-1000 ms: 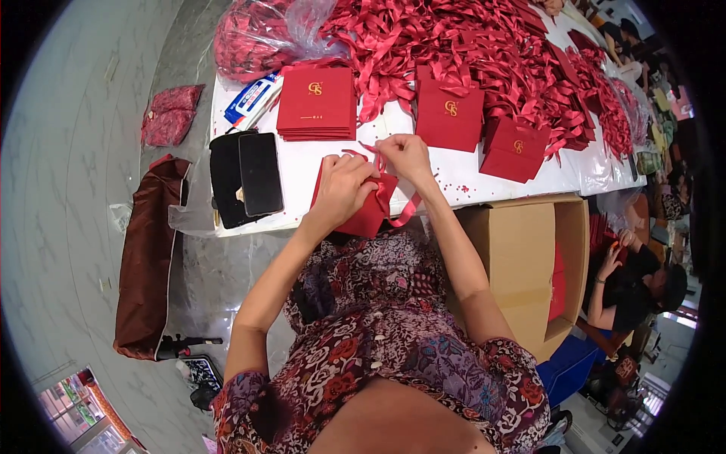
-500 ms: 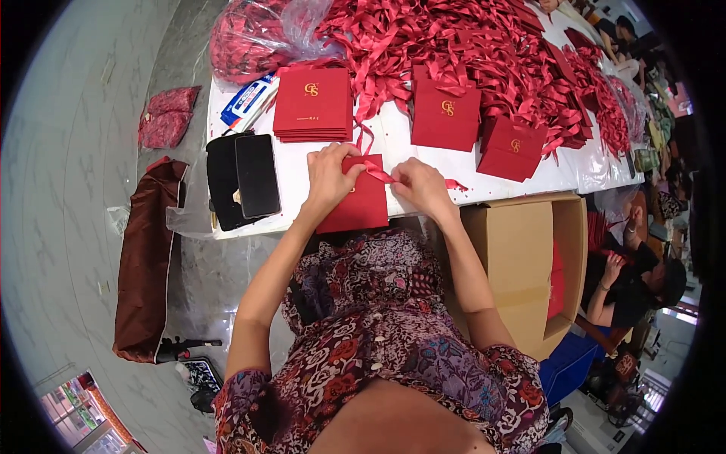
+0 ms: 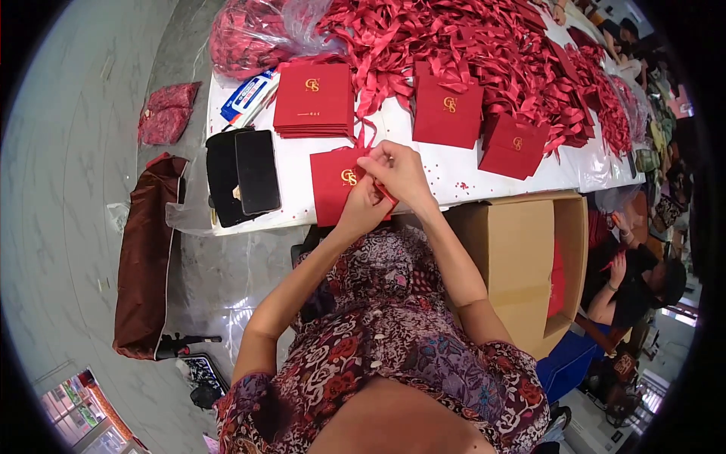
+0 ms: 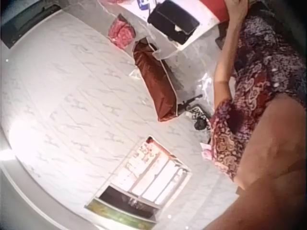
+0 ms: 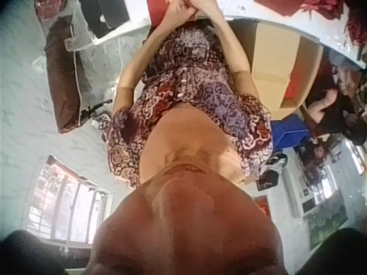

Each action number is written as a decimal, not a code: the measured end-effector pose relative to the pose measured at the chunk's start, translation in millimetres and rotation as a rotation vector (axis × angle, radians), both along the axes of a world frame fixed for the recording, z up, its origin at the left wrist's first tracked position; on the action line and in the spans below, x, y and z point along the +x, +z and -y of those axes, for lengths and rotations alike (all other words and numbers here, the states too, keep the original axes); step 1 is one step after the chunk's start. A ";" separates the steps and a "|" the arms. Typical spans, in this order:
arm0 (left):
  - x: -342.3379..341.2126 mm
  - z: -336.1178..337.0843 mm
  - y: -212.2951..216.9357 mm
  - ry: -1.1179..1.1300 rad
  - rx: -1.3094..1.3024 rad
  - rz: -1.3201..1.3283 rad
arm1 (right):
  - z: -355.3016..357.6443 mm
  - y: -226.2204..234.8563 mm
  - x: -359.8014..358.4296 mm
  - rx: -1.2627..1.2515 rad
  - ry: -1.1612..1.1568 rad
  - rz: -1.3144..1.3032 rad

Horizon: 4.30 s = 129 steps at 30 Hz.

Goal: Tying pink ribbons onto red gift boxes at a workshop table.

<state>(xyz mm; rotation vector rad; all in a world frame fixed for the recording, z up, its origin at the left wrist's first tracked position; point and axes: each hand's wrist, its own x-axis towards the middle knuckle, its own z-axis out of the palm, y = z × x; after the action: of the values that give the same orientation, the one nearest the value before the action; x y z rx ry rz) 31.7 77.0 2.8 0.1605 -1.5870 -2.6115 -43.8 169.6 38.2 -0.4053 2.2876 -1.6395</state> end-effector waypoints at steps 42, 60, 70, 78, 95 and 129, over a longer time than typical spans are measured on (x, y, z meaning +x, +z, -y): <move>5.6 44.7 -38.9 -0.480 0.867 0.383 | -36.3 24.1 32.4 0.038 0.511 -0.610; 0.0 110.4 -10.0 0.262 -1.362 -0.085 | -1.5 -8.0 25.6 -0.055 0.138 -0.276; -5.4 93.2 9.2 0.123 -1.416 -0.098 | 30.2 -43.1 21.2 0.204 -0.034 -0.466; -10.0 96.3 15.3 0.091 -1.399 -0.187 | 30.5 -48.4 29.1 0.069 -0.071 -0.527; -13.7 97.5 8.0 0.043 -1.078 0.034 | 29.5 -44.0 32.4 0.043 -0.103 -0.532; -4.7 78.8 14.1 0.152 -1.184 -0.100 | 18.5 -15.2 25.8 0.194 0.035 -0.524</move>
<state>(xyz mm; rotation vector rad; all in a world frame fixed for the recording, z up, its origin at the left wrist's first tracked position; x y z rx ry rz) 27.0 -1.8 17.0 0.0508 -2.5804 -1.1940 -18.1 151.1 23.0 -0.9096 2.7570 -1.3948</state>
